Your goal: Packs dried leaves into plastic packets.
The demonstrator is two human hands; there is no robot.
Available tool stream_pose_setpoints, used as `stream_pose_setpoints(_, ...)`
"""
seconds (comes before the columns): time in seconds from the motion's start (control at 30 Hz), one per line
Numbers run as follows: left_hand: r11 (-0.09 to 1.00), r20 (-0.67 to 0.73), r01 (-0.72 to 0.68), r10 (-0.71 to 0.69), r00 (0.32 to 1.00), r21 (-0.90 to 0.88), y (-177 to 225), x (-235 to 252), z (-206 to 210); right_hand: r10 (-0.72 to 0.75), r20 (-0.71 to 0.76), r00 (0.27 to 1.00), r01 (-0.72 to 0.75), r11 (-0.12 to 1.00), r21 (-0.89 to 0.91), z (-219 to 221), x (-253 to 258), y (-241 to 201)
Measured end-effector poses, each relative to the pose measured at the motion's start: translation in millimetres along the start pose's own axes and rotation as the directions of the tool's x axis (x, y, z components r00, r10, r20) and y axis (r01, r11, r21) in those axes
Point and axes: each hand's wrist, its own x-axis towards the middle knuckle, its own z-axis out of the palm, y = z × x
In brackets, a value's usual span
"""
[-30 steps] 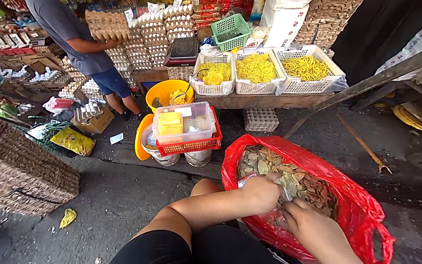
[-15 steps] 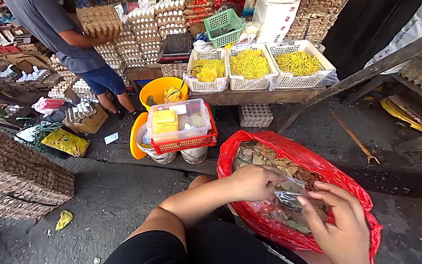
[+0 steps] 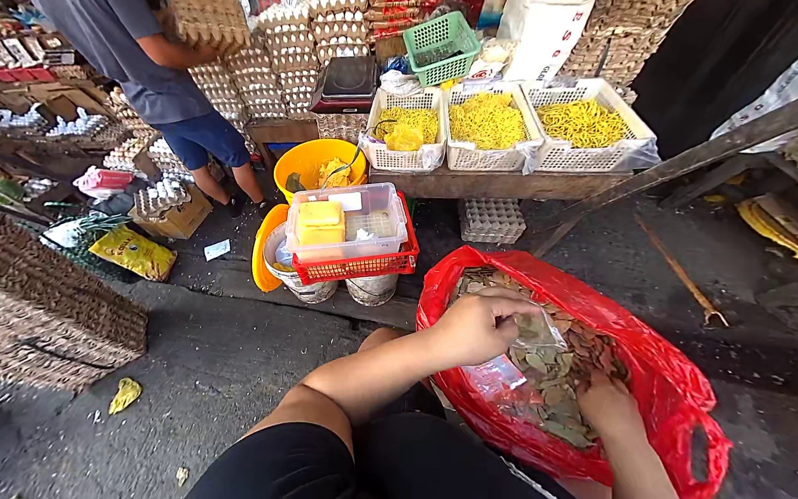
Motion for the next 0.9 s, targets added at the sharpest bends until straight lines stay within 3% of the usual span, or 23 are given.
stream_pose_setpoints(0.53, 0.998, 0.101, 0.047, -0.044, 0.994, -0.034, -5, -8, 9, 0.248, 0.191, 0.95, -0.226, 0.965, -0.132, 0, 1, 2)
stream_pose_setpoints(0.67, 0.998, 0.134, 0.06, -0.054, 0.989, -0.036, -8, -8, 13, 0.196, 0.183, 0.963, -0.188, 0.98, -0.059, -2, 7, 3)
stream_pose_setpoints(0.8, 0.999, 0.182, 0.048, -0.051, 0.982, 0.022, -12, -6, 18, 0.24, 0.175, 0.955, -0.226, 0.969, -0.096, 3, 12, -1)
stream_pose_setpoints(0.9, 0.998, 0.194, 0.056, -0.061, 0.979, 0.033, -11, -7, 18, 0.244, 0.107, 0.964, -0.246, 0.969, 0.004, 2, 13, -4)
